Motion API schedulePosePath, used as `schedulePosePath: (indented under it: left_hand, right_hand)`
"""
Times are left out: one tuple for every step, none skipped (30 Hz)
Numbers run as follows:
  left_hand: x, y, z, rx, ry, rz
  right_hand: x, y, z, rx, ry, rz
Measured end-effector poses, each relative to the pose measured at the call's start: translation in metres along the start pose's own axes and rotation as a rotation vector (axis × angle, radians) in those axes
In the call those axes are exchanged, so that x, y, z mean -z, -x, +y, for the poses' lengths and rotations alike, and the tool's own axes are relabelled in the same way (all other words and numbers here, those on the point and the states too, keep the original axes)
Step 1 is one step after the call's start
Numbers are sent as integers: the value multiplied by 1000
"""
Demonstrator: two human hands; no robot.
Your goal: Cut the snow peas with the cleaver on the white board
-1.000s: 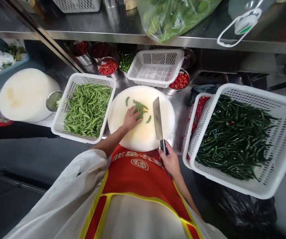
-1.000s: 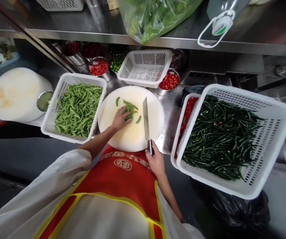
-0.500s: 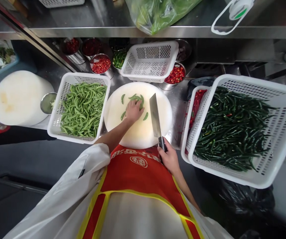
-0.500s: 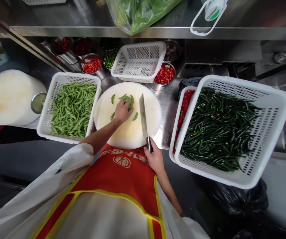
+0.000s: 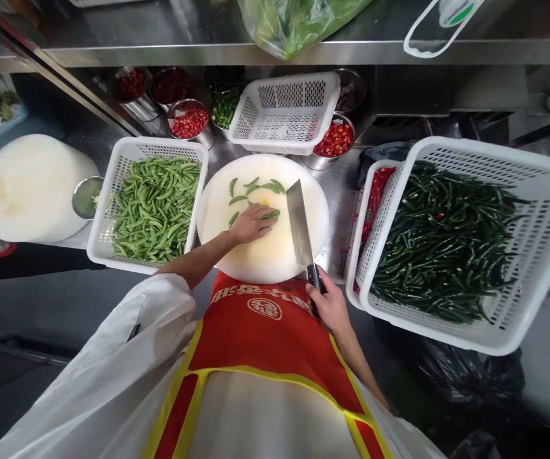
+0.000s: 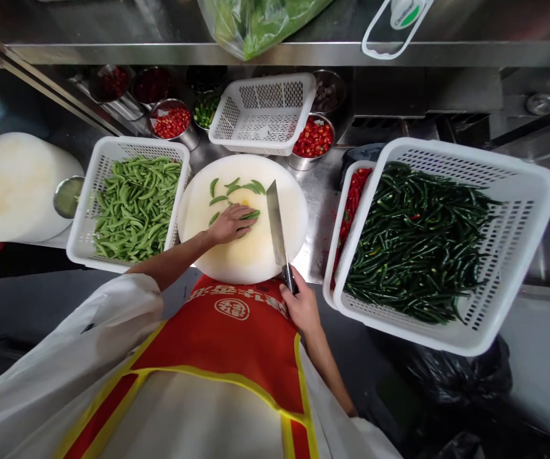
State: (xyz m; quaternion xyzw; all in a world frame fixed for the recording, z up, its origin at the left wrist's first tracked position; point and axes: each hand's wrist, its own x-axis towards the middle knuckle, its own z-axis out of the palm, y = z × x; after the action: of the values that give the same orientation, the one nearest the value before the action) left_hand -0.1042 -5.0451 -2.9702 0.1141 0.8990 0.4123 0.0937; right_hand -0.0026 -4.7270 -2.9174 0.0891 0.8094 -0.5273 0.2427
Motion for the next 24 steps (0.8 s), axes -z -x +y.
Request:
schedulePosePath:
  left_hand:
    - [5, 6, -3, 5, 36, -30]
    - [10, 11, -5, 21, 70, -35]
    - [13, 15, -8, 41, 105, -16]
    - [16, 19, -10, 64, 138, 21]
    - [19, 22, -12, 85, 165, 66]
    - [21, 25, -14, 99, 176, 103]
    - [23, 27, -17, 104, 167, 128]
    - [25, 29, -19, 105, 142, 142]
    - [28, 32, -21, 105, 107, 150]
    - [30, 34, -23, 105, 66, 154]
    - [32, 36, -26, 107, 25, 160]
    - [34, 39, -28, 113, -7, 169]
    - [36, 41, -31, 120, -33, 181]
    - [37, 42, -33, 121, -58, 193]
    - [38, 44, -35, 118, -88, 206]
    - [39, 45, -35, 114, -124, 221]
    - [39, 47, -35, 113, -166, 241]
    - [38, 49, -33, 123, -214, 270]
    - [36, 52, -30, 145, -259, 307]
    - [33, 56, -25, 175, -296, 342]
    - [29, 60, -20, 203, -316, 358]
    - [24, 65, -14, 221, -318, 349]
    - [18, 70, -8, 231, -300, 316]
    - [11, 75, -3, 231, -267, 271]
  right_hand:
    - [5, 0, 4, -13, 0, -36]
    - [11, 0, 7, -31, 1, -75]
    - [16, 1, 10, -50, 4, -111]
    - [21, 2, 12, -68, 10, -139]
    - [25, 2, 13, -83, 21, -162]
    - [28, 3, 13, -92, 34, -175]
    - [30, 4, 11, -93, 48, -181]
    - [31, 5, 9, -84, 62, -177]
    - [31, 5, 5, -67, 73, -165]
    - [31, 5, 1, -47, 78, -145]
    - [30, 5, -3, -27, 80, -123]
    - [29, 6, -7, -12, 81, -104]
    - [28, 6, -10, -2, 84, -95]
    - [27, 6, -12, 2, 88, -98]
    - [26, 6, -14, 5, 97, -115]
    - [26, 6, -14, 10, 110, -141]
    - [26, 7, -14, 19, 126, -170]
    - [26, 7, -14, 29, 145, -197]
    - [25, 8, -14, 40, 166, -218]
    - [25, 8, -13, 50, 187, -232]
    - [25, 9, -12, 61, 204, -242]
    - [24, 9, -12, 69, 216, -247]
    - [24, 10, -12, 74, 225, -247]
    - [23, 10, -11, 76, 232, -246]
